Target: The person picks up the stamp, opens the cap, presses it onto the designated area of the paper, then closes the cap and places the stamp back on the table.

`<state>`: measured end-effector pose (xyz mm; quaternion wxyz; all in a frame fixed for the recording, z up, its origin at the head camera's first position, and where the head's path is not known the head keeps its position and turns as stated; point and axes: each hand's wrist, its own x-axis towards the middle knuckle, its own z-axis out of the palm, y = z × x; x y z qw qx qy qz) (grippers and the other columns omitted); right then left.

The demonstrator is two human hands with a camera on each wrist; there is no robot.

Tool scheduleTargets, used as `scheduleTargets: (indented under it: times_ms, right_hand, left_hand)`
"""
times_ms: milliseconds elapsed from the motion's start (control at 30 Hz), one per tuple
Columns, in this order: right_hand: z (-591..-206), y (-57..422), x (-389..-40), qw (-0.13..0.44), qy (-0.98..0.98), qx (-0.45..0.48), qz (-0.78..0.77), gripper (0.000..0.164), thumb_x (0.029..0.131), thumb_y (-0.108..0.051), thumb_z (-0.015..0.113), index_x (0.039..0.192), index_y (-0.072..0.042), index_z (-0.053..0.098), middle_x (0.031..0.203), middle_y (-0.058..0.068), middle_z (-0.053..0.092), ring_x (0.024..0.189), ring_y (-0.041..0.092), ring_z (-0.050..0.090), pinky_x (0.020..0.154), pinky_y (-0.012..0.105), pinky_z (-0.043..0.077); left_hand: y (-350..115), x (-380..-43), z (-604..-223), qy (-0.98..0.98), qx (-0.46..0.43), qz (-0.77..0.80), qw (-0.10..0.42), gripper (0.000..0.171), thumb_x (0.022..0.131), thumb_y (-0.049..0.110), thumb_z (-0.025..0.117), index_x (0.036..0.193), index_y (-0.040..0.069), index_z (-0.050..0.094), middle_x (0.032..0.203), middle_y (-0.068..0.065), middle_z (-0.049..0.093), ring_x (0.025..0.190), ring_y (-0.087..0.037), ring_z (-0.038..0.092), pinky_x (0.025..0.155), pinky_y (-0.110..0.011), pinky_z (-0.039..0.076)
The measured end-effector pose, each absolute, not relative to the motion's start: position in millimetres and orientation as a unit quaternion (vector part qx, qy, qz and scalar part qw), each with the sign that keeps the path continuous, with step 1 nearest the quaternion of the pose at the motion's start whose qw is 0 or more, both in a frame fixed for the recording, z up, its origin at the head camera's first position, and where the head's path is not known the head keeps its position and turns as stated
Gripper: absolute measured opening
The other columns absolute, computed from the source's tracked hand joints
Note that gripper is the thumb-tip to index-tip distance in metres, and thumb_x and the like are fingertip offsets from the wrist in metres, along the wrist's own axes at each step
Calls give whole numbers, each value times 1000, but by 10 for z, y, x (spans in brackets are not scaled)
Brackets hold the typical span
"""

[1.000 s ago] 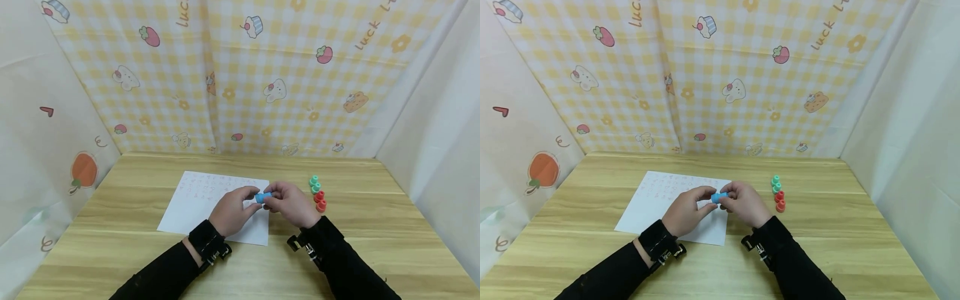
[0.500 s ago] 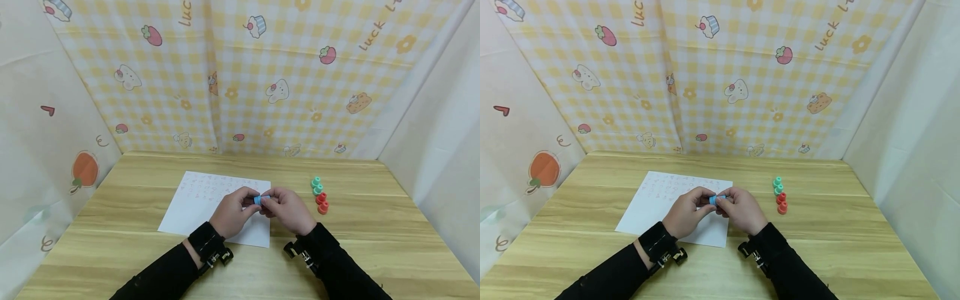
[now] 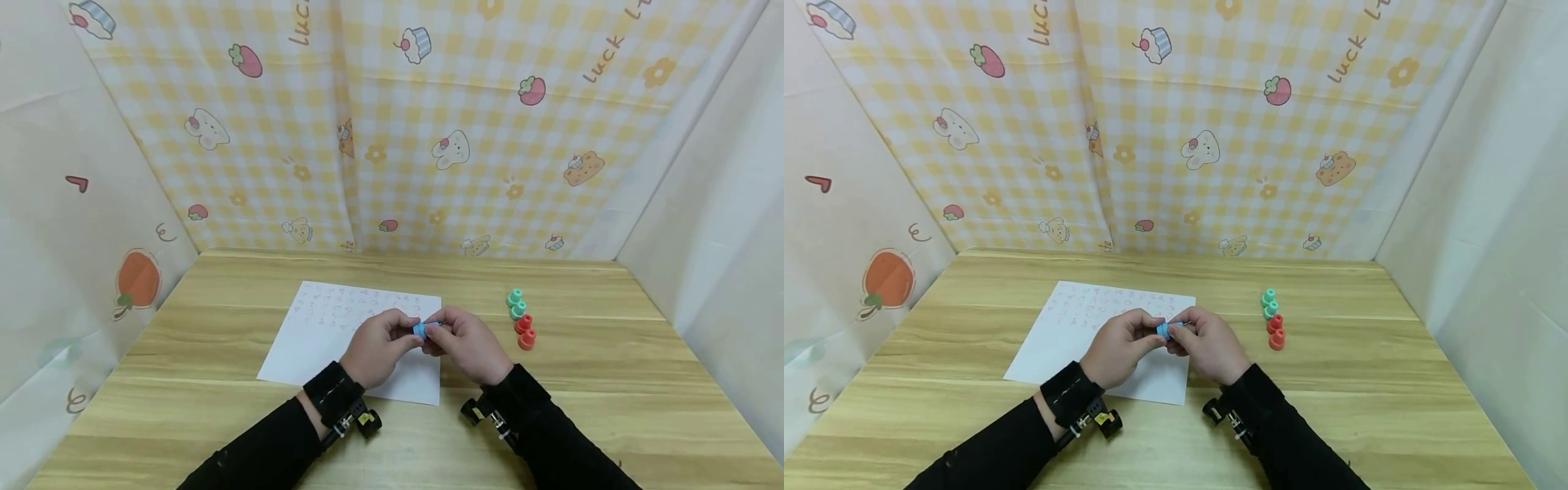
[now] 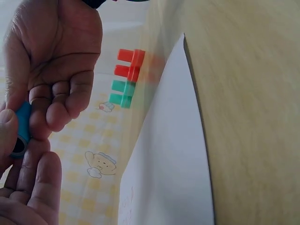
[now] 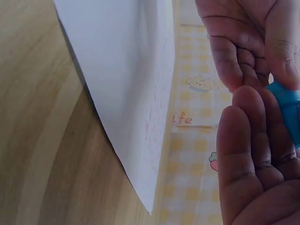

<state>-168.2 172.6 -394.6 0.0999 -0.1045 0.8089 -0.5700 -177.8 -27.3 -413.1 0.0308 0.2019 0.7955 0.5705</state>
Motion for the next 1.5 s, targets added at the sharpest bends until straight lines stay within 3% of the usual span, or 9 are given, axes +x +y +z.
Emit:
scheduleTargets:
  times_ms: [267,600,933,1167,1500]
  right_hand:
    - [-3955,1692,-1662,83,806,-118,-575,16,109,-8,57,110,5,65,99,16,77,85,11,74,79,28,63]
    - [-3937,1652,-1658,65,812,-115,-568,17,109,-10,57,108,4,66,98,14,78,85,10,73,81,26,62]
    - [-3970,1533,-1595,41,802,-92,-588,17,111,-10,51,101,2,58,87,12,74,74,13,67,68,25,58]
    - [-4007,1551,-1581,27,789,-112,-604,18,111,-8,50,102,5,57,90,16,72,75,10,67,69,25,59]
    - [-4024,1554,-1594,28,766,-120,-631,18,112,-7,49,106,8,56,90,14,71,77,9,69,73,26,60]
  left_hand:
    - [-295,-1793,-4146,778,190,596,61,12,97,7,75,108,2,71,122,-14,75,105,-21,77,84,-22,60]
    - [-305,-1800,-4125,772,184,606,53,12,96,5,76,107,2,72,117,-13,77,99,-17,76,80,-19,58]
    - [-290,-1756,-4111,777,187,600,40,7,96,6,76,101,4,73,116,-12,78,96,-13,74,79,-18,57]
    - [-271,-1758,-4107,758,181,625,51,11,94,4,77,104,1,73,113,-14,78,90,-9,72,78,-18,56]
    - [-301,-1763,-4113,751,166,637,57,11,96,5,76,105,1,72,119,-16,77,96,-12,74,78,-19,57]
